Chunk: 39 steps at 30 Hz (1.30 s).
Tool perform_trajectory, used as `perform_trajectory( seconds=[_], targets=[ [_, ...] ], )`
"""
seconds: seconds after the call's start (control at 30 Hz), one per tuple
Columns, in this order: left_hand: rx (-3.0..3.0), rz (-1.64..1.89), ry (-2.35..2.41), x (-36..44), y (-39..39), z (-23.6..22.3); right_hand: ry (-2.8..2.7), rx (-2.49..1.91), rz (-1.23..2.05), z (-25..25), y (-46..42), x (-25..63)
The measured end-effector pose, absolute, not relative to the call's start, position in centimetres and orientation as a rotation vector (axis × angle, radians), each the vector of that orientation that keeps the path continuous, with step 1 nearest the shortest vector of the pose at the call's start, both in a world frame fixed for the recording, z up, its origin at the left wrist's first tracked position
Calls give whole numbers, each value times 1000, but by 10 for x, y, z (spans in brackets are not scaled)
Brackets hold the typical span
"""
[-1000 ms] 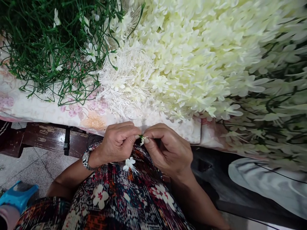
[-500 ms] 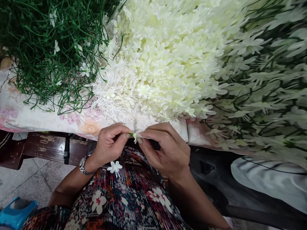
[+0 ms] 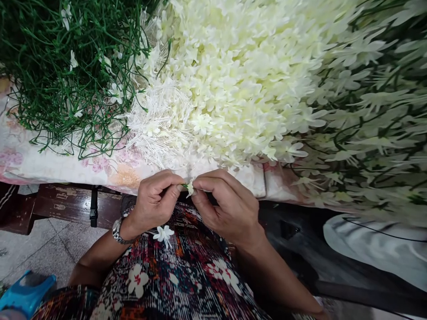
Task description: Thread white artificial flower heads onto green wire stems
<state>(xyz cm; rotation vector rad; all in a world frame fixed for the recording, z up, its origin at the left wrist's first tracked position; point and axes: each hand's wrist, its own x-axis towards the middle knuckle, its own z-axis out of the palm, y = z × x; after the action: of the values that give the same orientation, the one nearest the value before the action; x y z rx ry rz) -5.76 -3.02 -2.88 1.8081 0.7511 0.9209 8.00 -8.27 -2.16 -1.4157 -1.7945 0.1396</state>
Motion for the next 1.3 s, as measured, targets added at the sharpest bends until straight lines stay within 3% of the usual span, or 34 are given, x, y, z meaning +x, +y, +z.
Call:
perform_trajectory(
  seconds=[0.93, 1.3],
  targets=[
    [1838, 904, 820, -55, -28, -31, -1920, -1397, 236, -23, -73, 82],
    [1072, 764, 782, -66, -25, -28, -1871, -1297, 96, 2, -77, 95]
  ],
)
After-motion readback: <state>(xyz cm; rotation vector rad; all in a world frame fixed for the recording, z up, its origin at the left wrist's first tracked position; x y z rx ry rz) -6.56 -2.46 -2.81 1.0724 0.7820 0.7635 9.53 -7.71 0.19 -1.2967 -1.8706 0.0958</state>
